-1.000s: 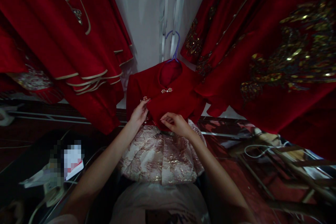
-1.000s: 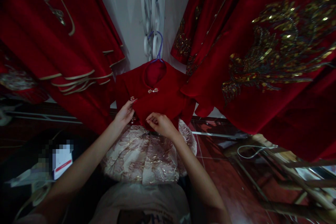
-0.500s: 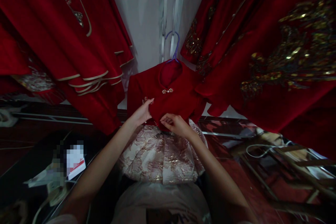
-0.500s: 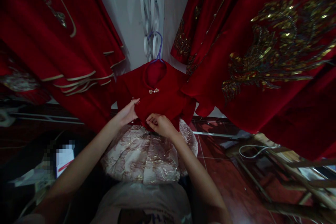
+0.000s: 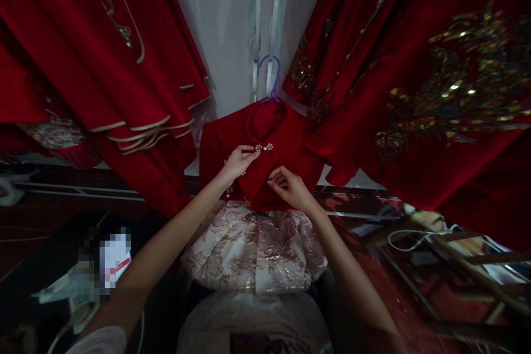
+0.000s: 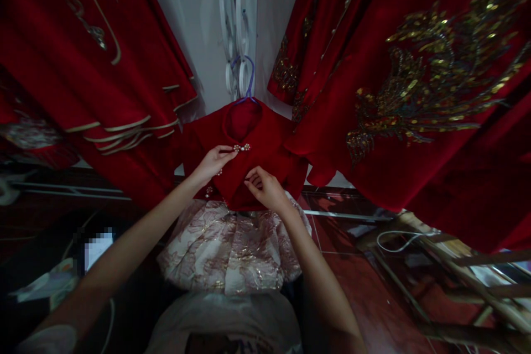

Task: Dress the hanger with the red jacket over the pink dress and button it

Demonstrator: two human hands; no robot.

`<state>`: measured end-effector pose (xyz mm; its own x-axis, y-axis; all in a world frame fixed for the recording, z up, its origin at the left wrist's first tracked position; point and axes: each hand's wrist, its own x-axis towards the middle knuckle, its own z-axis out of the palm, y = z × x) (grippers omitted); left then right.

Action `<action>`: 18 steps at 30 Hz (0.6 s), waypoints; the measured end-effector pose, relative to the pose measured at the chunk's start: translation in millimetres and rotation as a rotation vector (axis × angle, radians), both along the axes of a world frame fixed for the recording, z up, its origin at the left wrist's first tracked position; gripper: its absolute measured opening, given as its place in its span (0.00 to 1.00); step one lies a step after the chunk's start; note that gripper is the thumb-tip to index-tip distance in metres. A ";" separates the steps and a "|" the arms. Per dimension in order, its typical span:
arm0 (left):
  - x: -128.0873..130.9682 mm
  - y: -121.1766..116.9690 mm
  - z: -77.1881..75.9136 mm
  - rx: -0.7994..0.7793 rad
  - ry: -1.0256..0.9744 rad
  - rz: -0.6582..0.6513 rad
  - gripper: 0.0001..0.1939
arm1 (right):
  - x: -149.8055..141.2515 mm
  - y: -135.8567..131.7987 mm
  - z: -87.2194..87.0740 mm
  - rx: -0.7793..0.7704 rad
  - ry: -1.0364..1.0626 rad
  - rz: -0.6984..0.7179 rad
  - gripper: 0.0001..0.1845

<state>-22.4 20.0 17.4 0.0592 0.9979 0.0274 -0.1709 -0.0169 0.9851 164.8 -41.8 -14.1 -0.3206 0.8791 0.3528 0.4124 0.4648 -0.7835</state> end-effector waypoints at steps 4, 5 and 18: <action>-0.4 -1.0 -6.3 0.306 0.286 0.042 0.19 | 7.0 1.7 2.8 0.002 0.019 -0.006 0.09; -1.3 -1.7 -5.3 0.338 0.331 0.009 0.19 | 8.0 2.0 3.2 0.003 0.022 -0.008 0.09; -2.2 6.7 23.0 0.561 0.517 -0.110 0.05 | 9.6 2.1 3.0 -0.001 0.014 -0.003 0.09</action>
